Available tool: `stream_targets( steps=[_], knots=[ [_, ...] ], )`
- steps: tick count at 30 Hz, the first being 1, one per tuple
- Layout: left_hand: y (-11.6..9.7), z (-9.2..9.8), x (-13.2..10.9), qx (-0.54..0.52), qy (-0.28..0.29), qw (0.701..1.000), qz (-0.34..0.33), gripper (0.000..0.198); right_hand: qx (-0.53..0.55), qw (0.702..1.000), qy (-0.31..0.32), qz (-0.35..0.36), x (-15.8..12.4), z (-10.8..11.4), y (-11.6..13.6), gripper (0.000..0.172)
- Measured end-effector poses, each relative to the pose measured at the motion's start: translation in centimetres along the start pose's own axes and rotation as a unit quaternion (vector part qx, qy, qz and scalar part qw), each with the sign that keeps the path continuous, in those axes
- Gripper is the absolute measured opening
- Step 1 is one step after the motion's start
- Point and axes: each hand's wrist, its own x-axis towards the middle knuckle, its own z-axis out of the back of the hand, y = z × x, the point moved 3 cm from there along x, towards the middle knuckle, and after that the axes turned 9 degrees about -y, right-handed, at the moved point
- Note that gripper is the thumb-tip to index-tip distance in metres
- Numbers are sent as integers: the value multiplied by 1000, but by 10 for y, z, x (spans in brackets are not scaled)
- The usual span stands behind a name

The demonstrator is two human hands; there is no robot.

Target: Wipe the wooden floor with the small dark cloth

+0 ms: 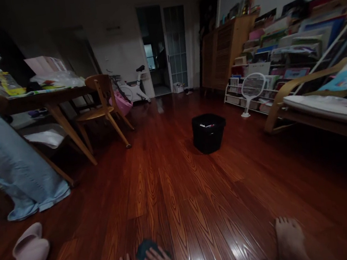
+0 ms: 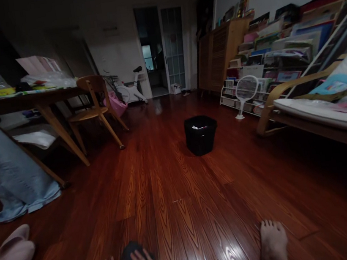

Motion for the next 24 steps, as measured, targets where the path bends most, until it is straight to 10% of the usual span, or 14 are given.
stream_targets(
  steps=[6, 9, 14, 19, 24],
  knots=[
    [-3, 2, -1, -21, -10, 1000, 14, 69, -1, 999, 17, 35, -3, 60, -36, 56],
    [-3, 4, -2, -20, 8, 1000, 4, 69, -97, 983, -36, -153, -14, 128, -92, 59],
    [-3, 6, -4, -11, 4, 1000, 5, 67, -211, 850, -168, -452, -94, 211, -176, 63],
    [-4, 9, -4, -14, 11, 1000, -8, 67, -258, 661, -383, -591, -179, 206, -206, 64],
    [-4, 13, -4, -20, 22, 1000, -7, 68, -241, 624, -482, -565, -144, 171, -186, 67]
  ],
)
